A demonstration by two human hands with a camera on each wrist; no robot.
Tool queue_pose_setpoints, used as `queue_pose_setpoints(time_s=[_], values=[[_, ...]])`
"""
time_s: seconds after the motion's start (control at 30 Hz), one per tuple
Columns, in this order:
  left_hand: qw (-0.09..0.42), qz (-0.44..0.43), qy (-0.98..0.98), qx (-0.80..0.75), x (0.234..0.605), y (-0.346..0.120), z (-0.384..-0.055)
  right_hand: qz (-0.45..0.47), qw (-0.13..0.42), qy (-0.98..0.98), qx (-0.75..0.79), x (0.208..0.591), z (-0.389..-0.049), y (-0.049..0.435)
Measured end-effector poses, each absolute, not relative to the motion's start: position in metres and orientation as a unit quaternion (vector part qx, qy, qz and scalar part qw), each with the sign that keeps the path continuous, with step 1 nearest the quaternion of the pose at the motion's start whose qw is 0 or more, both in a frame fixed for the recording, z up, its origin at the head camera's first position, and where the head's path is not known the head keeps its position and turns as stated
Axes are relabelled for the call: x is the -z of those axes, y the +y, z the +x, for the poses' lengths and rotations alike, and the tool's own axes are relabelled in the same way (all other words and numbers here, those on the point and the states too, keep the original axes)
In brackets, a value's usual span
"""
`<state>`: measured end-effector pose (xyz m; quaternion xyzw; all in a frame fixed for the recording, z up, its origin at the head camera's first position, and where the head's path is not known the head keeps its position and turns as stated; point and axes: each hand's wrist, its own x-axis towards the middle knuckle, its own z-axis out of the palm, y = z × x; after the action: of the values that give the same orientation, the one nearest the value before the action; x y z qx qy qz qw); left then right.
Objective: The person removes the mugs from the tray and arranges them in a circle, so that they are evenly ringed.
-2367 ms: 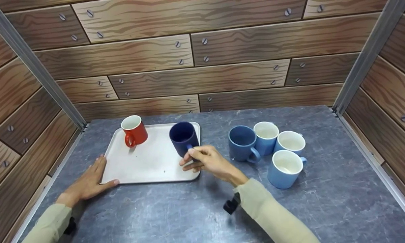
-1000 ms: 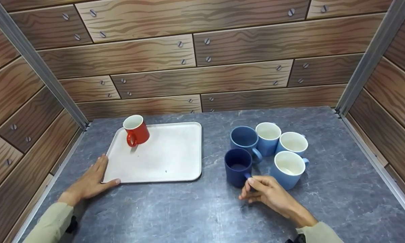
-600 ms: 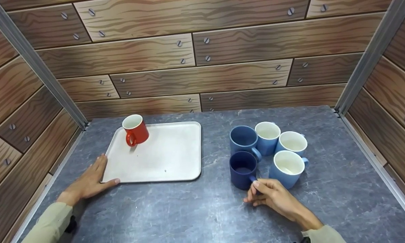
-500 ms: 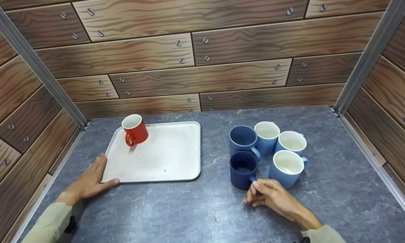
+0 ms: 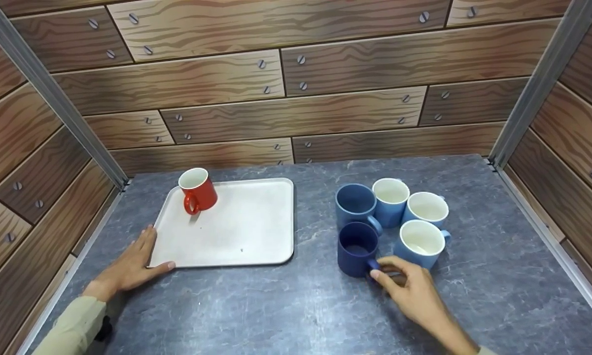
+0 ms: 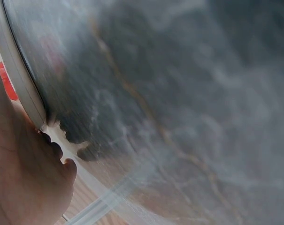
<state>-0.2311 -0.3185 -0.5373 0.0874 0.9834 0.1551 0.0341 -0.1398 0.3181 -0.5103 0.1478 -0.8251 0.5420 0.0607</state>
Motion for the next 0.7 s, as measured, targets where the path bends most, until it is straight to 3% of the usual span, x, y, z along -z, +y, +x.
queue_pose_setpoints(time_s=[0.1, 0.4, 0.57, 0.7], values=[[0.032, 0.087, 0.984, -0.154, 0.537, -0.319, -0.231, 0.102, 0.151, -0.855, -0.485, 0.508, -0.132, 0.308], [0.033, 0.09, 0.984, -0.152, 0.539, -0.317, -0.23, 0.127, 0.319, -0.884, -0.317, 0.506, -0.143, 0.306], [0.031, 0.091, 0.983, -0.155, 0.539, -0.318, -0.231, 0.146, 0.379, -0.881, -0.244, 0.503, -0.151, 0.307], [0.033, 0.092, 0.983, -0.154, 0.539, -0.319, -0.231, 0.154, 0.393, -0.881, -0.212, 0.501, -0.156, 0.305]])
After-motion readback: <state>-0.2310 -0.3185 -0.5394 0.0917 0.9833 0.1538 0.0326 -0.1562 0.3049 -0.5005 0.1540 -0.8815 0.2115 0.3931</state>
